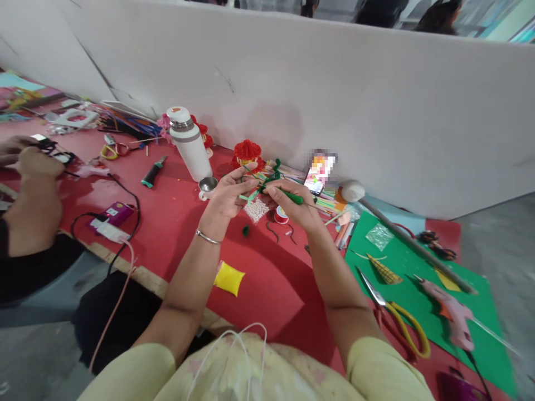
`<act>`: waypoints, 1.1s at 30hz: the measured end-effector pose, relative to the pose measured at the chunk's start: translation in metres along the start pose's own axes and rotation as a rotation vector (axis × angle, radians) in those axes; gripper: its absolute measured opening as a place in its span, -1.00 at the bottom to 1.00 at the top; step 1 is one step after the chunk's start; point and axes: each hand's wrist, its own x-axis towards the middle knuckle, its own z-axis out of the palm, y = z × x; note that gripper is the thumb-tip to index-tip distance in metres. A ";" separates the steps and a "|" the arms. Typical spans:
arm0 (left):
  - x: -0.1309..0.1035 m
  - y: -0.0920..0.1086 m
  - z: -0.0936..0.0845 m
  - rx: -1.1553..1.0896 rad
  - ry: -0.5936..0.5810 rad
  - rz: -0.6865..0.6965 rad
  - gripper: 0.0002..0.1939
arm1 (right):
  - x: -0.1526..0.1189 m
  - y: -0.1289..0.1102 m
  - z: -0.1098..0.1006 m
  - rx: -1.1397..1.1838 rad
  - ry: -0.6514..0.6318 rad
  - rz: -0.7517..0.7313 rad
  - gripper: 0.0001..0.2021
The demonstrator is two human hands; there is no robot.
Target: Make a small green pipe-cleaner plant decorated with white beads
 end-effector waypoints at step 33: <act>-0.085 -0.082 -0.013 -0.038 0.272 0.042 -0.42 | -0.080 0.042 0.042 0.029 0.137 0.175 -0.54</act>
